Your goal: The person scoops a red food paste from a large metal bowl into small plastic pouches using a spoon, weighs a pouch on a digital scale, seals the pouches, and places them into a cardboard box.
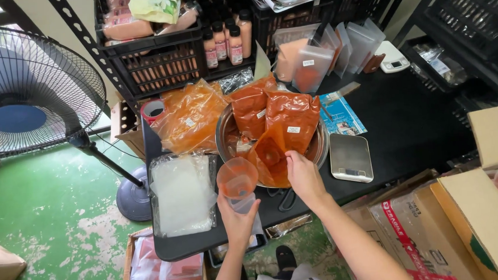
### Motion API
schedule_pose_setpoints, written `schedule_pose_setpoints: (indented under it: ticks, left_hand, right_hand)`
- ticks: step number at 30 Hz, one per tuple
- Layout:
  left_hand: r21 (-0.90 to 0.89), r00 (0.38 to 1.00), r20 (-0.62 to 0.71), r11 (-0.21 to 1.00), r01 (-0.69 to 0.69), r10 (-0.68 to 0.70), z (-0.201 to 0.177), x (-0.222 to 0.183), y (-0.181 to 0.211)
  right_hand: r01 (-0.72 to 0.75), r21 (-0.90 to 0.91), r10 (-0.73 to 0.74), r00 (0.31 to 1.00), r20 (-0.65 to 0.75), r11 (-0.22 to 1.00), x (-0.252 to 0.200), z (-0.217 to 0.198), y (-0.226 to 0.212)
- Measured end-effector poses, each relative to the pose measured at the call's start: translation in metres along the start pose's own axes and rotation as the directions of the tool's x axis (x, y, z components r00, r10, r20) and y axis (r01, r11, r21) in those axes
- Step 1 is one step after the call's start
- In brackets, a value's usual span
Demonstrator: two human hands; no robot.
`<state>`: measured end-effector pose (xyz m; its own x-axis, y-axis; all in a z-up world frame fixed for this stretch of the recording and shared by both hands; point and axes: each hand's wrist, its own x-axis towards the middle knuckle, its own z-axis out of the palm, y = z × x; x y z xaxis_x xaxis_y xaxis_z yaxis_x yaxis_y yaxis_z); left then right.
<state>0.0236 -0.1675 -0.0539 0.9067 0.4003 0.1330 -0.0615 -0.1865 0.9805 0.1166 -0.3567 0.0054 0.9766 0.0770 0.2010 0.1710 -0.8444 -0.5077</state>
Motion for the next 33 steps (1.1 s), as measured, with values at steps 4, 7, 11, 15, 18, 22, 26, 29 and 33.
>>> schedule_pose_setpoints:
  ticks: [4, 7, 11, 15, 18, 22, 26, 29, 33]
  left_hand:
    - [-0.011, 0.999, 0.011, 0.999, 0.047, -0.047, -0.001, 0.0, 0.002]
    - [0.017, 0.999, 0.006, 0.999, 0.031, -0.031, -0.002, 0.0, 0.001]
    - [0.032, 1.0, -0.008, 0.999, -0.004, 0.004, -0.003, 0.002, -0.006]
    - [0.037, 1.0, -0.003, 0.999, 0.012, -0.012, -0.003, 0.003, -0.005]
    - [0.043, 1.0, -0.009, 0.999, -0.005, 0.006, -0.003, 0.002, -0.005]
    - [0.033, 1.0, 0.007, 0.999, 0.01, -0.01, -0.005, 0.001, -0.003]
    - [0.038, 1.0, 0.011, 0.999, -0.001, 0.0, -0.004, -0.001, -0.006]
    - [0.042, 1.0, 0.017, 0.999, -0.003, 0.002, -0.001, -0.002, -0.003]
    - [0.056, 1.0, -0.008, 0.998, -0.003, 0.004, 0.0, -0.003, -0.001]
  right_hand:
    - [0.091, -0.118, -0.094, 0.995, -0.027, 0.989, 0.007, 0.01, 0.015]
    - [0.302, -0.11, -0.308, 0.951, -0.037, 0.947, 0.011, 0.03, 0.025]
    - [0.153, 0.114, -0.16, 0.986, 0.05, 0.982, 0.004, 0.028, 0.018]
    - [-0.184, 0.289, 0.14, 0.976, 0.167, 0.939, -0.004, -0.001, -0.001]
    - [-0.305, 0.392, 0.246, 0.95, 0.195, 0.868, -0.009, -0.006, -0.003]
    - [-0.395, 0.485, 0.35, 0.918, 0.186, 0.78, -0.01, -0.023, 0.011]
    - [-0.019, 0.22, 0.016, 1.0, 0.014, 0.975, -0.007, -0.009, 0.027]
    - [0.142, 0.103, -0.149, 0.987, 0.058, 0.984, -0.005, 0.015, 0.021]
    - [0.067, 0.185, -0.07, 0.998, 0.009, 0.98, -0.005, 0.045, 0.02]
